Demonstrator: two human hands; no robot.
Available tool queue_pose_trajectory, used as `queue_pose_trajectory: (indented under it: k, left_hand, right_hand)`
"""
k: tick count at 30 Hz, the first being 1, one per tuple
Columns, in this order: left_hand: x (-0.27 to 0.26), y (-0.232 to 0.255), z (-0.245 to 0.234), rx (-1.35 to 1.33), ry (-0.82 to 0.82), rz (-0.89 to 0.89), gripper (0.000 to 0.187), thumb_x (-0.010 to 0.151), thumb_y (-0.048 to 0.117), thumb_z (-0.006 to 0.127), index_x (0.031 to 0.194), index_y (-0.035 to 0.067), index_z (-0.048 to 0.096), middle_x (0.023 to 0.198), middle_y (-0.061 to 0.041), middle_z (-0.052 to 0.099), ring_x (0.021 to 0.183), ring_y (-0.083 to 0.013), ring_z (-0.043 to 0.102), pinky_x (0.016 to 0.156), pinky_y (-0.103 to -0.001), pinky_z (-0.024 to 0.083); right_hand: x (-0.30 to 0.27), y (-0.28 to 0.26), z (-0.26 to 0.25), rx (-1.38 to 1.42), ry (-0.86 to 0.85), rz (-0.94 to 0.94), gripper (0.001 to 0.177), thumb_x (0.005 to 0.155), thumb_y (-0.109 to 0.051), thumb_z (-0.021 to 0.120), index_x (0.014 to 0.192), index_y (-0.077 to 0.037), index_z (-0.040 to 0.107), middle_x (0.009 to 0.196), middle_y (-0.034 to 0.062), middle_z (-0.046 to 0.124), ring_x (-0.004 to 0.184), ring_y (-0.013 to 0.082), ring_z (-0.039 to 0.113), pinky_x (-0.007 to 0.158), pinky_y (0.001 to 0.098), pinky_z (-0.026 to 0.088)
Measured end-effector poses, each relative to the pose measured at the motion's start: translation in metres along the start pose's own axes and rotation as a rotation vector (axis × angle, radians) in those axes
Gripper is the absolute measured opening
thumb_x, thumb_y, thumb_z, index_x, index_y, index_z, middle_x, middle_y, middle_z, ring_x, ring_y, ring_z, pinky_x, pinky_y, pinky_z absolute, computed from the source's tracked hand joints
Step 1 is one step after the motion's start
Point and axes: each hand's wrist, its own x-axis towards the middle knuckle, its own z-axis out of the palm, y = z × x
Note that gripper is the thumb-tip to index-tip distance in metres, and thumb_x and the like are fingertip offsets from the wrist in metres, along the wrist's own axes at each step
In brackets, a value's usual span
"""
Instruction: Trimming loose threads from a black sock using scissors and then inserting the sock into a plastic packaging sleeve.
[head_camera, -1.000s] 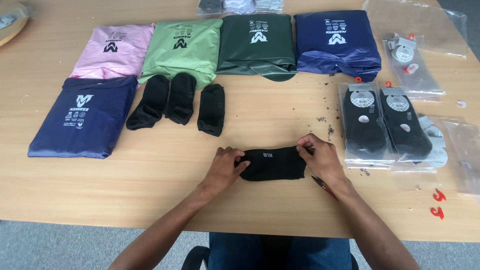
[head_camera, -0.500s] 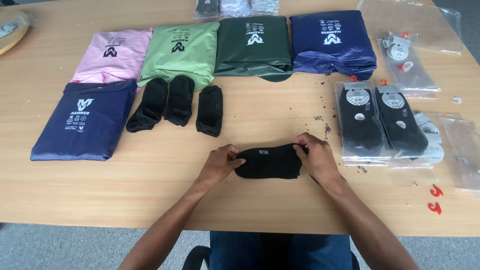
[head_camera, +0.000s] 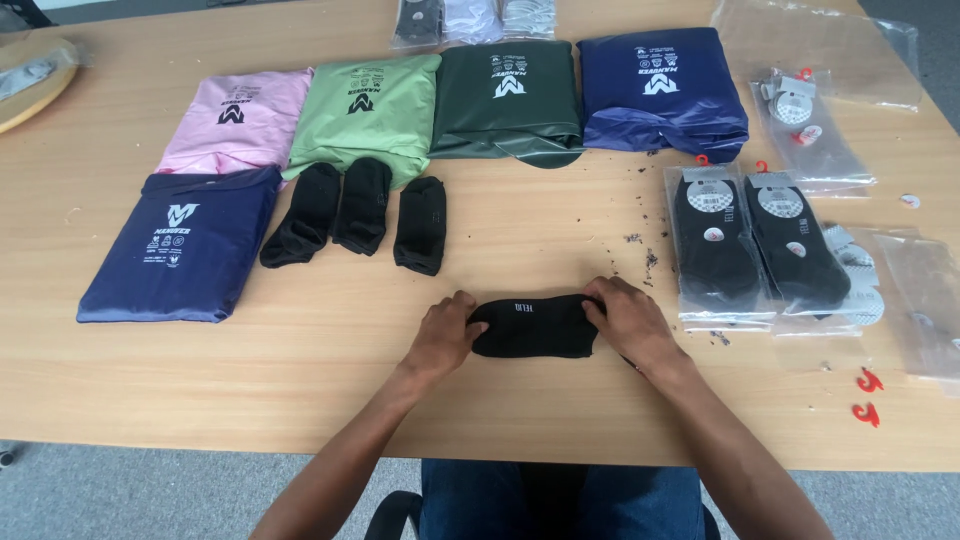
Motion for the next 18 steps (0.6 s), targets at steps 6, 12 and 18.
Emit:
queue_pose_trajectory:
  k: [6, 12, 18]
  left_hand:
    - [0.004, 0.007, -0.014, -0.14, -0.025, 0.057, 0.038, 0.098, 0.025, 0.064, 0.127, 0.0, 0.062, 0.114, -0.024, 0.064, 0.11, -0.0365, 0.068, 0.078, -0.042, 0.061]
    - [-0.013, 0.047, -0.05, -0.479, -0.024, 0.314, 0.032, 0.089, 0.02, 0.078, 0.115, 0.003, 0.072, 0.109, -0.026, 0.072, 0.103, -0.0345, 0.072, 0.082, -0.044, 0.06]
    - [-0.051, 0.119, -0.075, -0.354, 0.019, 0.577, 0.023, 0.089, 0.016, 0.077, 0.111, 0.007, 0.077, 0.097, -0.02, 0.078, 0.091, -0.03, 0.076, 0.076, -0.039, 0.064]
  right_hand:
    - [0.008, 0.011, 0.003, 0.016, -0.011, -0.076, 0.024, 0.097, -0.028, 0.063, 0.118, -0.016, 0.067, 0.106, 0.0123, 0.073, 0.109, 0.0318, 0.07, 0.095, 0.0467, 0.057]
    - [-0.012, -0.025, -0.035, 0.357, 0.116, -0.291, 0.046, 0.086, -0.009, 0.073, 0.131, -0.007, 0.064, 0.123, 0.0211, 0.062, 0.116, 0.0436, 0.062, 0.099, 0.0569, 0.052]
    - [-0.027, -0.063, -0.058, 0.665, 0.302, -0.639, 0.038, 0.085, -0.009, 0.082, 0.12, -0.003, 0.071, 0.108, 0.0144, 0.073, 0.106, 0.0318, 0.069, 0.095, 0.0475, 0.051]
